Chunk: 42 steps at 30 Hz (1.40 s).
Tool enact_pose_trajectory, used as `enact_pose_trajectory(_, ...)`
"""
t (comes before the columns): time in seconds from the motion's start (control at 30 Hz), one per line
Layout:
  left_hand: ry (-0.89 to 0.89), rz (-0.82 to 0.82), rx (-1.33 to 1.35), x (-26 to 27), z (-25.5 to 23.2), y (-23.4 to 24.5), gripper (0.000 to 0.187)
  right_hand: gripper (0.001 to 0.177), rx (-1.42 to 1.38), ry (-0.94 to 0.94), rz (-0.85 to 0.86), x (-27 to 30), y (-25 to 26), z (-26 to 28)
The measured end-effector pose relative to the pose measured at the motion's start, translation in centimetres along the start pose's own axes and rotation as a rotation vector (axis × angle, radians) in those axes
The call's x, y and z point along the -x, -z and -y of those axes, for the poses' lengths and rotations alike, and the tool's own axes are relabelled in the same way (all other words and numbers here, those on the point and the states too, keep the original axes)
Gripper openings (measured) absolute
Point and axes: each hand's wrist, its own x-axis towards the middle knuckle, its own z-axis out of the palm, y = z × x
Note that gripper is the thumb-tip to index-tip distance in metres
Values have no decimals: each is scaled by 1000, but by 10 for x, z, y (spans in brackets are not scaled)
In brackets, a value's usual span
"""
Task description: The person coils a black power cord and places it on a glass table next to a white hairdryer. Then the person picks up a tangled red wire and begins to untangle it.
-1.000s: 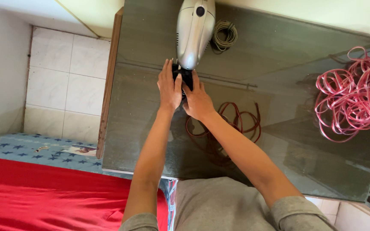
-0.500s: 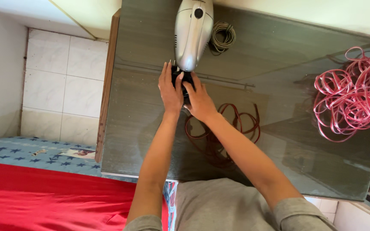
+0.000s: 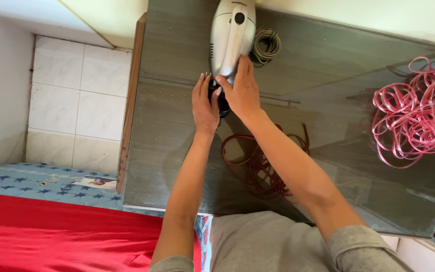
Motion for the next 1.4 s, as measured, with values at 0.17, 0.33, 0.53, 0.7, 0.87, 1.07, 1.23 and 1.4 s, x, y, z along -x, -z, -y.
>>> enact_pose_trajectory(0.17, 1, 0, 14, 4, -3, 0, 44, 71, 4, -2, -6, -2, 0, -12)
enact_pose_trajectory(0.33, 3, 5, 17, 7, -7, 6, 42, 67, 8, -16, 23, 0, 5, -9)
enact_pose_trajectory(0.53, 22, -22, -12, 12, -7, 4, 41, 66, 0, -39, 19, 7, 3, -4)
enact_pose_trajectory(0.7, 1, -5, -43, 0, -7, 2, 40, 69, 4, -26, 11, -6, 4, -5)
enact_pose_trajectory(0.87, 24, 9, -32, 1, -10, 3, 41, 70, 4, -31, 9, -5, 3, -6)
enact_pose_trajectory(1.07, 25, -1, -36, 3, -10, 5, 41, 71, 1, -31, 11, -3, 1, -5)
enact_pose_trajectory(1.23, 24, -14, -54, 3, -8, 1, 41, 74, 16, -44, 11, -4, 0, -5)
enact_pose_trajectory(1.4, 41, -17, -45, 4, -8, 2, 42, 68, 14, -26, 13, -5, -2, -9)
